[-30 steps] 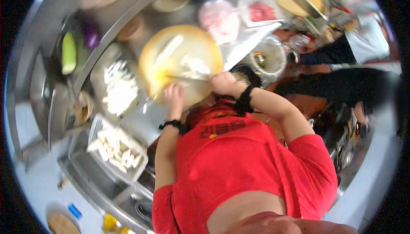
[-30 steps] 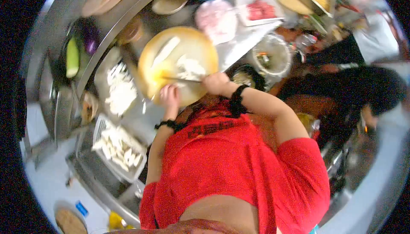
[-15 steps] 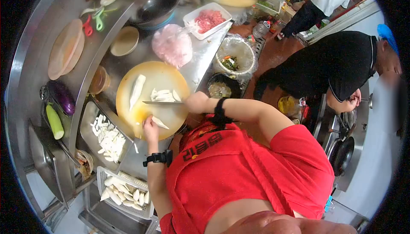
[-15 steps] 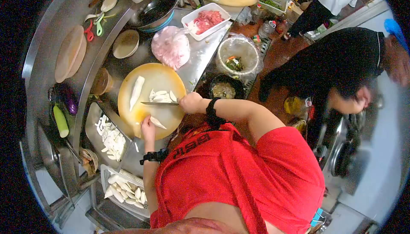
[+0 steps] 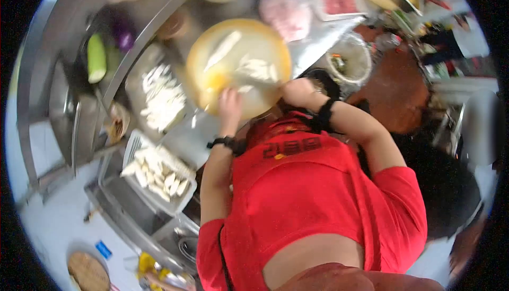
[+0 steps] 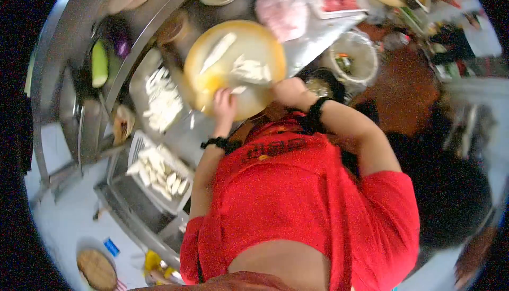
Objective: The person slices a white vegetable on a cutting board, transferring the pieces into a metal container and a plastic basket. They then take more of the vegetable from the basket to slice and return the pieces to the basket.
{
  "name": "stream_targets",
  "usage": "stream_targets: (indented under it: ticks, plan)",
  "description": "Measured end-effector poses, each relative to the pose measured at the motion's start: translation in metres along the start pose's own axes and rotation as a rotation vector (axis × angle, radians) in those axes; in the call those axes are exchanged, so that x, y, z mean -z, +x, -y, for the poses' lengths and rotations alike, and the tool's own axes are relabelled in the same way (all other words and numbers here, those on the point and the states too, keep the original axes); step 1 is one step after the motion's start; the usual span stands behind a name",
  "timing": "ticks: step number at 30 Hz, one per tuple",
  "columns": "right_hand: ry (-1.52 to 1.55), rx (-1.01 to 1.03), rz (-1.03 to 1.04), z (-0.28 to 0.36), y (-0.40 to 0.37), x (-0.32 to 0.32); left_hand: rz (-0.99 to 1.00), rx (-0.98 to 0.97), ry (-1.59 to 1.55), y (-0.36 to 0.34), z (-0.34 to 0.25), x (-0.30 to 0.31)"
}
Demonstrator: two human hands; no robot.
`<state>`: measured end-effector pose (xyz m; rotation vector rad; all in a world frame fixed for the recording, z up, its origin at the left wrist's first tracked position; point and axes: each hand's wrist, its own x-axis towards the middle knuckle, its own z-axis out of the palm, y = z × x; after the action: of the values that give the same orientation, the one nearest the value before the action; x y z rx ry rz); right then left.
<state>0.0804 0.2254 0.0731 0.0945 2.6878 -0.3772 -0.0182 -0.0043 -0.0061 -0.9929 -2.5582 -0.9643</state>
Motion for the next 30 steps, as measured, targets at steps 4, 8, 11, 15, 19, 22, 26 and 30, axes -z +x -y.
stream_targets:
  ticks: [4,8,11,15,19,22,26,30]
  plan:
    - [0.056,0.037,-0.110,0.001,-0.012,0.014,-0.067,-0.020,-0.027,0.000,-0.003,-0.006]
    - [0.016,0.075,-0.115,0.003,-0.003,0.001,-0.115,-0.039,-0.037,0.003,-0.015,0.002]
    - [-0.044,0.075,-0.104,0.002,0.003,0.002,-0.090,-0.048,0.000,0.003,-0.011,0.002]
    - [-0.027,0.093,-0.087,0.009,-0.008,0.027,-0.064,-0.033,0.020,0.000,-0.011,0.003]
    - [-0.029,0.091,-0.058,0.010,0.003,0.001,-0.093,-0.033,0.002,-0.002,-0.011,-0.001]
    - [-0.073,0.108,-0.074,0.012,0.009,0.001,-0.097,-0.025,-0.011,0.001,-0.012,0.001]
    - [-0.043,0.093,-0.052,0.015,-0.001,0.021,-0.087,0.025,-0.040,-0.001,-0.011,-0.001]
    - [-0.061,0.137,-0.076,0.015,0.016,-0.009,-0.091,0.006,-0.044,-0.001,-0.011,-0.001]
